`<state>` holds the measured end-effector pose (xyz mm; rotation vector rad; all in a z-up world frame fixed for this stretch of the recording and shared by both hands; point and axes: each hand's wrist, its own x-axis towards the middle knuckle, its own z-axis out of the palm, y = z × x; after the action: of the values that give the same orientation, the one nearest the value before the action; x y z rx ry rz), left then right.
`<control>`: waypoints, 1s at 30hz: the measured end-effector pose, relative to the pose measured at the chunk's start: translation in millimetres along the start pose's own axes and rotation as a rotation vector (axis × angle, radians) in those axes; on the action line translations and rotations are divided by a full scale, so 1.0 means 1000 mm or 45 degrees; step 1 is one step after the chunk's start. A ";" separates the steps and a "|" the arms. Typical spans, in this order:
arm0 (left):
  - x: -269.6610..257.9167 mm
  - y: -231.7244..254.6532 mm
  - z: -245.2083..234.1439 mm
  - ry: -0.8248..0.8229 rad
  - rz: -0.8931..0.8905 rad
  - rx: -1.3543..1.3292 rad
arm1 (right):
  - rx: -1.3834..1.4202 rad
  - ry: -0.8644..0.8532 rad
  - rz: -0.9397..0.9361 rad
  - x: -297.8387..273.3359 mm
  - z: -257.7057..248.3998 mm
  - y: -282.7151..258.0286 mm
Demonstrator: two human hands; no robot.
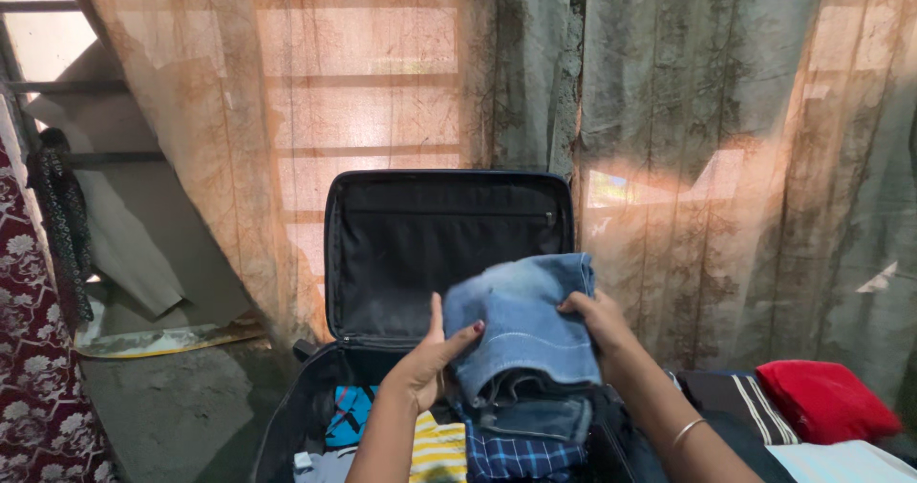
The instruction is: The person packs clothing items into a suitcase by folding various garments and placing them inside. The person handles a grey shirt, black trousers, a red garment, denim shorts, and a yellow striped shirt by hand, smoothing and folding each before placing them into the suitcase.
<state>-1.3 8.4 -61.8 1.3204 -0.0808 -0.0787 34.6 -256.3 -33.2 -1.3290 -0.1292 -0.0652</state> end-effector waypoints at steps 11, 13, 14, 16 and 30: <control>0.025 -0.001 0.003 0.359 -0.117 -0.380 | -0.193 -0.103 0.329 -0.056 0.008 -0.002; 0.032 -0.013 -0.002 0.113 -0.152 -0.509 | -0.024 -0.248 0.125 -0.041 -0.002 0.013; 0.032 -0.018 -0.005 0.107 -0.159 -0.507 | -0.022 -0.239 0.126 -0.029 -0.005 0.018; 0.030 -0.024 -0.002 -0.061 -0.240 -0.502 | 0.275 -0.109 0.199 -0.015 -0.012 0.025; 0.009 -0.004 0.063 0.046 -0.040 -0.388 | -0.091 -0.018 0.369 -0.071 -0.035 0.013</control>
<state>1.2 -54.5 -50.2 1.0179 -0.0161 -0.0897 -31.9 -289.0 -63.1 -1.4079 0.0550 0.1871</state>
